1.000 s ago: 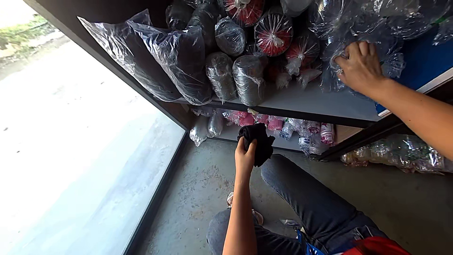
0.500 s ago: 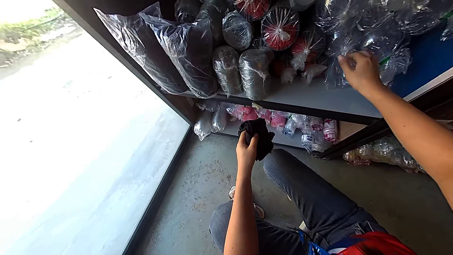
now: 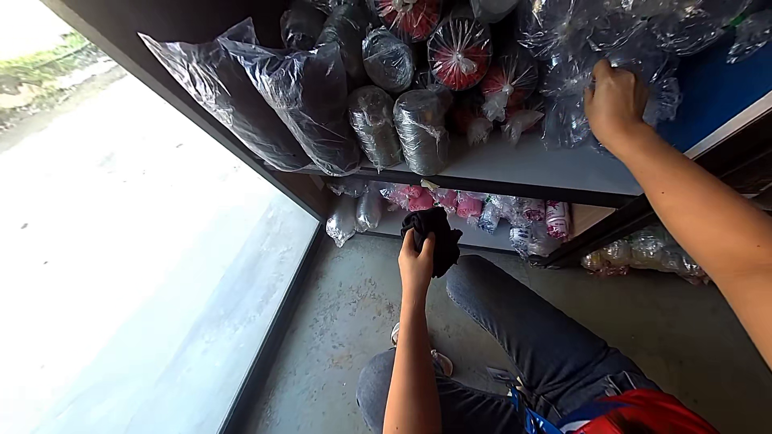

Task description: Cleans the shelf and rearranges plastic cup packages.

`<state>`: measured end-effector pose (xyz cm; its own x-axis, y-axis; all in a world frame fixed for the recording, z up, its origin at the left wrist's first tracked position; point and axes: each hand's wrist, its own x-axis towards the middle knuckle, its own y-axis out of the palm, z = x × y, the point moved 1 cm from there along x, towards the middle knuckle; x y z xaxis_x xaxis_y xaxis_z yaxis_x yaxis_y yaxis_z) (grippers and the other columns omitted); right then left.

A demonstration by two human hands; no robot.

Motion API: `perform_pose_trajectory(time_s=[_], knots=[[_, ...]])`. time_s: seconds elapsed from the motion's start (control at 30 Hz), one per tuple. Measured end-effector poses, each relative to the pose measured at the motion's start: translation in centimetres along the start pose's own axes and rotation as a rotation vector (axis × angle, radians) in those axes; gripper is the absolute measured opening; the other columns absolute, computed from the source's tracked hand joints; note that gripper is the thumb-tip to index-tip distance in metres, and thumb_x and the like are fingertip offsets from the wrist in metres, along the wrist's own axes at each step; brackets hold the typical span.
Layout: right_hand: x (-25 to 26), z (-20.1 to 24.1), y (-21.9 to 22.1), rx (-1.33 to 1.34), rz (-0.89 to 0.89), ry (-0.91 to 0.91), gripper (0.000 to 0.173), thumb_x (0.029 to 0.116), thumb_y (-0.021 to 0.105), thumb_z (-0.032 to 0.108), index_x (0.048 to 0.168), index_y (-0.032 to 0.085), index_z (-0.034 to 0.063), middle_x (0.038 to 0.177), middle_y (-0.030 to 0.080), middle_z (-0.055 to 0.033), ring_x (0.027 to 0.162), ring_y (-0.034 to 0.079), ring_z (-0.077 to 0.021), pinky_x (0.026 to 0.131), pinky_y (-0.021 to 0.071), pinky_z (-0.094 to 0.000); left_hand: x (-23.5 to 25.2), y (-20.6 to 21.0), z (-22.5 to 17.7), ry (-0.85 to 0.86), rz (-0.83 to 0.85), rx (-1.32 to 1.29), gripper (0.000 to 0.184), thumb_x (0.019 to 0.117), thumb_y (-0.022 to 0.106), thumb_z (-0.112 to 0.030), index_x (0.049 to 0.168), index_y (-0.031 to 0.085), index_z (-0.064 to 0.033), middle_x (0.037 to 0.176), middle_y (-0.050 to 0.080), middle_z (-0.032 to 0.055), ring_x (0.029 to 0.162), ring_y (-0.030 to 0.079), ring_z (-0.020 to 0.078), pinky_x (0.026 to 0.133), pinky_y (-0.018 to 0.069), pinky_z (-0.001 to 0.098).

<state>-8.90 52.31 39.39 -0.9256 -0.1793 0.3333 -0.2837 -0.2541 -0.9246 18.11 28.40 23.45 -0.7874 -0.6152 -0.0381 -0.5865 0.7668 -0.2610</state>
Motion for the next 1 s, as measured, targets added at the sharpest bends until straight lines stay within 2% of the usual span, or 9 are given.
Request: perform_pose_trajectory(time_s=[0.17,0.27,0.37,0.43,0.53,0.7,0.8,0.9,1.0], knots=[[-0.6,-0.8,1.1,0.106,-0.134,-0.092,0.032,0.1059,0.039,0.006,0.129,0.053,-0.0106,0.114,0.062,-0.0394,0.107,0.062,-0.0589,0.087,0.0473,-0.0698,0.0,-0.2,0.0,0.006,-0.014,0.011,0.031,0.1010,0.058,-0.018,0.123,0.063,0.0030,0.103,0.069,0.0135,0.094,0.066,0.0134,0.087,0.0521,0.0351],[-1.0,-1.4,2.2,0.147,-0.196,-0.152,0.033,0.1084,0.037,0.008,0.129,0.054,-0.0120,0.120,0.061,-0.0379,0.112,0.062,-0.0546,0.094,0.0489,-0.0633,0.1,-0.2,0.0,0.001,-0.013,0.017,0.032,0.1008,0.057,-0.018,0.124,0.063,0.0035,0.105,0.069,0.0147,0.095,0.066,0.0147,0.088,0.0518,0.0361],[-1.5,-1.5,3.3,0.166,-0.208,-0.181,0.037,0.1058,0.044,0.008,0.135,0.052,-0.0132,0.129,0.059,-0.0369,0.127,0.054,-0.0532,0.110,0.0400,-0.0587,0.0,0.0,0.1,0.003,-0.006,0.030,0.032,0.1007,0.057,-0.018,0.124,0.063,0.0032,0.106,0.069,0.0154,0.096,0.066,0.0151,0.088,0.0516,0.0362],[-2.0,-1.3,3.5,0.202,-0.224,-0.179,0.041,0.1035,0.050,0.012,0.135,0.053,-0.0132,0.132,0.058,-0.0360,0.131,0.049,-0.0533,0.113,0.0358,-0.0575,0.0,0.1,0.1,-0.006,0.002,0.035,0.031,0.1012,0.057,-0.017,0.125,0.062,0.0030,0.106,0.069,0.0154,0.096,0.065,0.0157,0.088,0.0514,0.0369],[-2.6,-0.6,3.9,0.296,-0.179,-0.115,0.052,0.1008,0.056,0.015,0.145,0.046,-0.0117,0.144,0.049,-0.0351,0.137,0.042,-0.0518,0.117,0.0319,-0.0563,0.0,0.2,0.2,-0.012,0.009,0.050,0.032,0.1012,0.058,-0.018,0.126,0.062,0.0029,0.107,0.069,0.0161,0.097,0.066,0.0169,0.089,0.0518,0.0386],[-2.7,-1.2,5.3,0.264,-0.265,-0.246,0.049,0.0976,0.054,0.004,0.143,0.047,-0.0139,0.147,0.044,-0.0373,0.139,0.040,-0.0535,0.117,0.0337,-0.0559,0.0,0.3,0.2,-0.014,0.014,0.072,0.034,0.1014,0.057,-0.017,0.128,0.061,0.0047,0.111,0.068,0.0202,0.102,0.066,0.0222,0.093,0.0506,0.0428],[-2.0,-1.7,4.5,0.123,-0.241,-0.290,0.044,0.1013,0.045,0.002,0.143,0.047,-0.0136,0.148,0.045,-0.0351,0.141,0.039,-0.0524,0.116,0.0323,-0.0592,0.0,0.4,0.4,-0.016,0.012,0.076,0.033,0.1014,0.057,-0.017,0.127,0.062,0.0040,0.109,0.069,0.0188,0.100,0.066,0.0210,0.092,0.0512,0.0425],[-1.7,-1.9,3.2,-0.048,-0.236,-0.274,0.042,0.1032,0.040,0.002,0.142,0.048,-0.0113,0.149,0.048,-0.0312,0.142,0.040,-0.0501,0.109,0.0333,-0.0648,0.1,0.3,0.2,-0.019,0.003,0.080,0.032,0.1009,0.058,-0.017,0.125,0.063,0.0038,0.107,0.069,0.0178,0.098,0.066,0.0196,0.090,0.0515,0.0414],[-1.0,-2.3,2.4,-0.118,-0.216,-0.281,0.043,0.1033,0.037,-0.002,0.144,0.047,-0.0106,0.152,0.046,-0.0286,0.145,0.035,-0.0491,0.111,0.0295,-0.0655,0.0,0.2,0.1,-0.016,-0.002,0.088,0.032,0.1008,0.059,-0.017,0.125,0.063,0.0036,0.107,0.069,0.0174,0.098,0.066,0.0187,0.090,0.0512,0.0403]])
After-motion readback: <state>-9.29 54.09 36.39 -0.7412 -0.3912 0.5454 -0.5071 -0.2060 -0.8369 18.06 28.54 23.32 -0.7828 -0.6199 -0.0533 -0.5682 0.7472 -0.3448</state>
